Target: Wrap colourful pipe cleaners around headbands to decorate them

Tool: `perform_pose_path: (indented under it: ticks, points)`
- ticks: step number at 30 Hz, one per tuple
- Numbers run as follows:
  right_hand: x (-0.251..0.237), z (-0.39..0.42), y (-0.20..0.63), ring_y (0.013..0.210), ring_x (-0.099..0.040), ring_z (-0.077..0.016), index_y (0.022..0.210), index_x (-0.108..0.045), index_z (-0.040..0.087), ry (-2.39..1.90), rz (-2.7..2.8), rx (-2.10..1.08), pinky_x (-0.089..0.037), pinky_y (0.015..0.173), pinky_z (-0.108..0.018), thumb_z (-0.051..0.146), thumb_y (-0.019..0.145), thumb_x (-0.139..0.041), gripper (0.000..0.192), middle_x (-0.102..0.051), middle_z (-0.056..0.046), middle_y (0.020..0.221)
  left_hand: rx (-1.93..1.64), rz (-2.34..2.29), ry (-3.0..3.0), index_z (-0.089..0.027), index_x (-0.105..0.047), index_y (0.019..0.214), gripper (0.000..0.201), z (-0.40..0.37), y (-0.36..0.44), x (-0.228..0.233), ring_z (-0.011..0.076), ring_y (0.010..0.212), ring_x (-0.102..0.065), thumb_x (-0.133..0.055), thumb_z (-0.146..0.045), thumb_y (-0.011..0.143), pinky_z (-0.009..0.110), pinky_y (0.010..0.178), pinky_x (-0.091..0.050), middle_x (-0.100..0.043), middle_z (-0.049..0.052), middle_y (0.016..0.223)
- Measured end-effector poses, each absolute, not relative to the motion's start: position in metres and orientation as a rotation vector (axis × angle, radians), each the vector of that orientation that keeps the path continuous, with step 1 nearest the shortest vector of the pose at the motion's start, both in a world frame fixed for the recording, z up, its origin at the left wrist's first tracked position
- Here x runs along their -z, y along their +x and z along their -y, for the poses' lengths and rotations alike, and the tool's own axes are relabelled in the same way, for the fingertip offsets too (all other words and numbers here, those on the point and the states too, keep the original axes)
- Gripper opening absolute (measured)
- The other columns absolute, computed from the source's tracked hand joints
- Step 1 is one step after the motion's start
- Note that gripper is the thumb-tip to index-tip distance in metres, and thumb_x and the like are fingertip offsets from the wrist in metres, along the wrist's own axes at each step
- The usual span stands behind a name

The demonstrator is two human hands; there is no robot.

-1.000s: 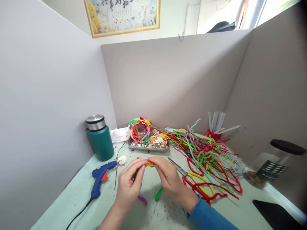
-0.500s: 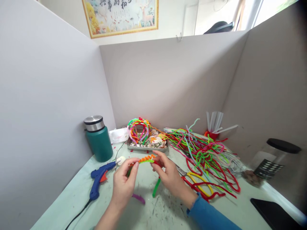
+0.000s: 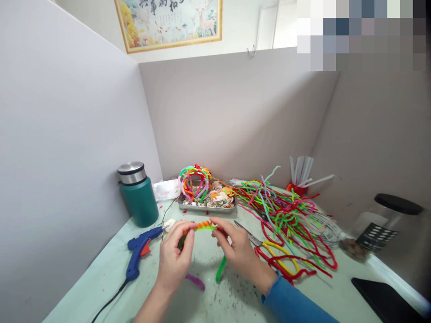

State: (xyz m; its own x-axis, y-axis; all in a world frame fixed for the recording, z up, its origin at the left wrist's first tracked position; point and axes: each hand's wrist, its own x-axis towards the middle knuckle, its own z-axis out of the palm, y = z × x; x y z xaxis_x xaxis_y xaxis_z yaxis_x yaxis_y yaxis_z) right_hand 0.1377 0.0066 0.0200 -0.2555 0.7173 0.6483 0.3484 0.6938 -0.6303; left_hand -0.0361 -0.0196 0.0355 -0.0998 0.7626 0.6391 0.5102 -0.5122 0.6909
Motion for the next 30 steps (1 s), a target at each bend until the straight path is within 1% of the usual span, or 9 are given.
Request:
perform_pose_path:
  ticks: [5, 7, 12, 18, 20, 22, 24, 27, 30]
  points:
    - [-0.0203, -0.0060, 0.1363, 0.079, -0.062, -0.0158, 0.109, -0.057, 0.022, -0.803, 1.814, -0.406, -0.047, 0.071, -0.027, 0.018, 0.087, -0.048, 0.023, -0.065, -0.005, 0.092, -1.658, -1.375, 2.022, -0.018, -0.064, 0.090, 0.016, 0.0185, -0.0362, -0.0362, 0.0178, 0.086, -0.060, -0.050, -0.021, 0.083, 0.028, 0.075, -0.048, -0.062, 0.006, 0.093]
    - [-0.0208, -0.0057, 0.1355, 0.080, -0.060, -0.0160, 0.105, -0.057, 0.021, -0.792, 1.799, -0.399, -0.046, 0.072, -0.027, 0.017, 0.087, -0.048, 0.020, -0.064, -0.004, 0.091, -1.658, -1.367, 2.046, -0.019, -0.064, 0.091, 0.015, 0.0177, -0.0362, -0.0361, 0.0185, 0.089, -0.060, -0.051, -0.020, 0.082, 0.029, 0.078, -0.048, -0.062, 0.007, 0.094]
    - [-0.0207, -0.0056, 0.1345, 0.073, -0.057, -0.0147, 0.098, -0.056, 0.020, -0.793, 1.787, -0.428, -0.044, 0.066, -0.026, 0.017, 0.085, -0.050, 0.014, -0.061, -0.003, 0.084, -1.645, -1.351, 1.973, -0.019, -0.065, 0.090, 0.017, 0.0160, -0.0357, -0.0324, 0.0166, 0.074, -0.062, -0.051, -0.024, 0.082, 0.026, 0.063, -0.051, -0.064, 0.007, 0.094]
    - [-0.0203, -0.0069, 0.1370, 0.070, -0.055, -0.0139, 0.095, -0.055, 0.019, -0.800, 1.769, -0.408, -0.043, 0.065, -0.026, 0.016, 0.086, -0.049, 0.011, -0.059, -0.002, 0.081, -1.629, -1.337, 1.849, -0.019, -0.060, 0.096, 0.018, 0.0153, -0.0342, -0.0267, 0.0107, 0.058, -0.057, -0.053, -0.027, 0.081, 0.022, 0.051, -0.047, -0.062, 0.006, 0.094]
    - [-0.0200, -0.0079, 0.1380, 0.070, -0.055, -0.0140, 0.094, -0.055, 0.019, -0.806, 1.743, -0.394, -0.044, 0.064, -0.026, 0.017, 0.086, -0.049, 0.011, -0.059, -0.003, 0.081, -1.614, -1.347, 1.793, -0.019, -0.057, 0.099, 0.019, 0.0161, -0.0335, -0.0263, 0.0096, 0.054, -0.055, -0.054, -0.027, 0.081, 0.021, 0.049, -0.045, -0.061, 0.002, 0.080]
    - [-0.0193, -0.0091, 0.1384, 0.070, -0.056, -0.0144, 0.094, -0.056, 0.019, -0.816, 1.721, -0.386, -0.044, 0.064, -0.026, 0.018, 0.086, -0.049, 0.011, -0.060, -0.003, 0.081, -1.578, -1.353, 1.751, -0.019, -0.054, 0.101, 0.021, 0.0172, -0.0329, -0.0269, 0.0097, 0.050, -0.053, -0.054, -0.027, 0.081, 0.019, 0.047, -0.043, -0.054, -0.003, 0.062]
    - [-0.0181, -0.0100, 0.1383, 0.071, -0.057, -0.0152, 0.094, -0.056, 0.019, -0.835, 1.706, -0.384, -0.045, 0.065, -0.026, 0.019, 0.086, -0.048, 0.011, -0.061, -0.003, 0.081, -1.551, -1.359, 1.717, -0.019, -0.052, 0.102, 0.022, 0.0183, -0.0324, -0.0281, 0.0104, 0.050, -0.052, -0.054, -0.028, 0.082, 0.019, 0.047, -0.043, -0.048, -0.006, 0.053]
    - [-0.0160, -0.0108, 0.1378, 0.072, -0.059, -0.0159, 0.094, -0.057, 0.020, -0.864, 1.670, -0.387, -0.047, 0.066, -0.027, 0.020, 0.087, -0.049, 0.011, -0.062, -0.004, 0.081, -1.559, -1.361, 1.712, -0.019, -0.052, 0.103, 0.023, 0.0188, -0.0324, -0.0296, 0.0112, 0.055, -0.055, -0.055, -0.029, 0.081, 0.020, 0.049, -0.045, -0.052, -0.004, 0.059]
    - [-0.0147, -0.0112, 0.1379, 0.072, -0.060, -0.0165, 0.095, -0.057, 0.020, -0.875, 1.646, -0.396, -0.048, 0.065, -0.027, 0.021, 0.087, -0.049, 0.011, -0.062, -0.004, 0.080, -1.580, -1.331, 1.731, -0.019, -0.055, 0.101, 0.022, 0.0184, -0.0331, -0.0300, 0.0106, 0.058, -0.056, -0.055, -0.029, 0.081, 0.020, 0.049, -0.046, -0.059, 0.001, 0.076]
